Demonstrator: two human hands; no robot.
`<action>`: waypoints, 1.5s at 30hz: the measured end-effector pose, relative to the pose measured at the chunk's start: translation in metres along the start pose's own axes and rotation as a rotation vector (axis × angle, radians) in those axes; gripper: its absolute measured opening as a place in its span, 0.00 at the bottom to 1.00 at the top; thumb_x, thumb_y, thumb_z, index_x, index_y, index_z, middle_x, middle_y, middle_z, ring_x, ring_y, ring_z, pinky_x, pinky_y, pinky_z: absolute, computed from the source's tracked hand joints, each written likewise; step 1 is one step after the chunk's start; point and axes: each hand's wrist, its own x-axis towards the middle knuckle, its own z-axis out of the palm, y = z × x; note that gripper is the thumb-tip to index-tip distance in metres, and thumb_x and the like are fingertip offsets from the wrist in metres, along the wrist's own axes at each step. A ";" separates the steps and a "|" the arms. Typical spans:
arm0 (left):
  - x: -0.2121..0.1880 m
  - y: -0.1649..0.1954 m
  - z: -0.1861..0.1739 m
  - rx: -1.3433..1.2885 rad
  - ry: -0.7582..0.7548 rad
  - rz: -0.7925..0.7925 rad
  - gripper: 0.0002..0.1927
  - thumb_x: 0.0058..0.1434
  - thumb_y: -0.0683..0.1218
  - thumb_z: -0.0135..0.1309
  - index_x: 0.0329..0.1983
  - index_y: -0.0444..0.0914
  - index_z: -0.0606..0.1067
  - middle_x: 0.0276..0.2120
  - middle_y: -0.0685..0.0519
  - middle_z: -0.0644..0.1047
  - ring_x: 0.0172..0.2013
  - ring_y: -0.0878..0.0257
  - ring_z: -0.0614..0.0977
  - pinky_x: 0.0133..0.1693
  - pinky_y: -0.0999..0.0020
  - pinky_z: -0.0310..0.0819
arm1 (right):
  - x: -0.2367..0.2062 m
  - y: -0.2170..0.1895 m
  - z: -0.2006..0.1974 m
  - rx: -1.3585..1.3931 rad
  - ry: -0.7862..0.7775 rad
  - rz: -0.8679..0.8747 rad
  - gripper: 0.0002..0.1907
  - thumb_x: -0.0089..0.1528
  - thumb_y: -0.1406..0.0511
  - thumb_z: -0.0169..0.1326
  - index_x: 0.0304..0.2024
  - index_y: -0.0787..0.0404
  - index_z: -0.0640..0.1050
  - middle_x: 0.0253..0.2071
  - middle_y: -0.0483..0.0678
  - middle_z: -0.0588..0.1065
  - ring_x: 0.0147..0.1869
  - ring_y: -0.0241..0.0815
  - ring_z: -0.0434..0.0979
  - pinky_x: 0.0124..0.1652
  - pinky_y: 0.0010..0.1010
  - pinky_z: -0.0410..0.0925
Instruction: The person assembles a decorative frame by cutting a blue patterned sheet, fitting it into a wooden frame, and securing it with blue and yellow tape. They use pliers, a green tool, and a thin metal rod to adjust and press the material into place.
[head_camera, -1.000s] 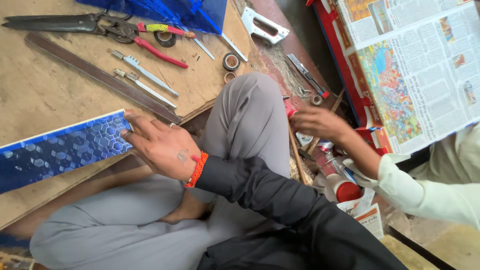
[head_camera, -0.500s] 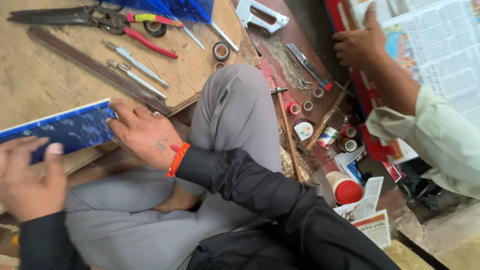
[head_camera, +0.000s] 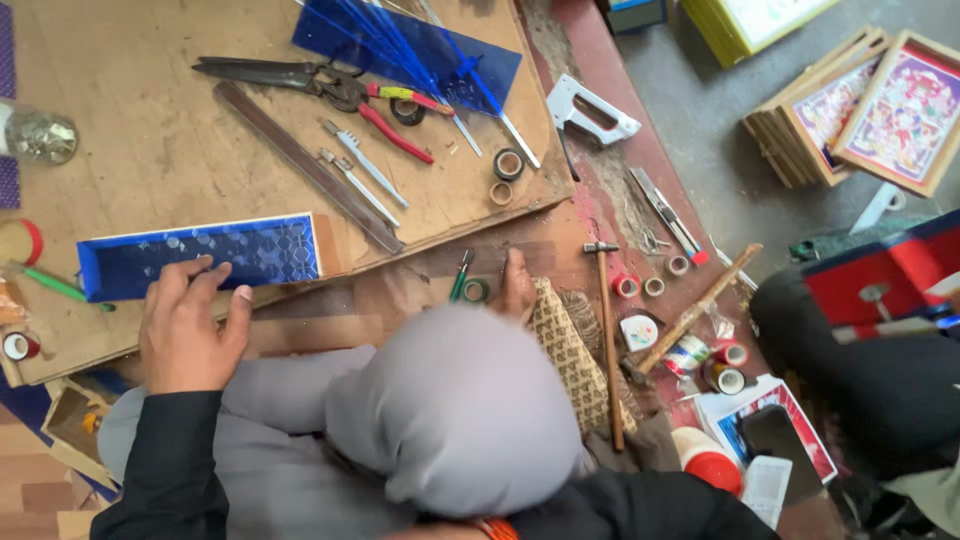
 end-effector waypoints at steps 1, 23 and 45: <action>0.002 0.004 -0.003 0.005 -0.002 -0.017 0.15 0.67 0.47 0.60 0.53 0.36 0.80 0.56 0.46 0.76 0.55 0.45 0.76 0.58 0.53 0.72 | -0.010 -0.006 -0.010 0.027 -0.009 -0.005 0.22 0.58 0.71 0.56 0.56 0.61 0.76 0.59 0.55 0.72 0.51 0.49 0.79 0.44 0.35 0.74; -0.133 -0.169 -0.003 -0.734 0.917 -0.809 0.12 0.62 0.39 0.58 0.49 0.36 0.77 0.43 0.52 0.80 0.43 0.64 0.81 0.47 0.65 0.77 | 0.091 0.133 0.029 -0.553 0.136 0.143 0.07 0.67 0.72 0.64 0.47 0.66 0.80 0.46 0.54 0.80 0.51 0.43 0.84 0.53 0.28 0.75; -0.065 -0.292 0.020 -1.143 0.698 -0.741 0.21 0.56 0.47 0.68 0.47 0.37 0.72 0.35 0.57 0.77 0.35 0.70 0.78 0.37 0.74 0.76 | 0.245 0.129 0.226 -0.525 -0.043 0.220 0.22 0.54 0.73 0.66 0.51 0.63 0.79 0.48 0.51 0.79 0.48 0.47 0.84 0.45 0.34 0.75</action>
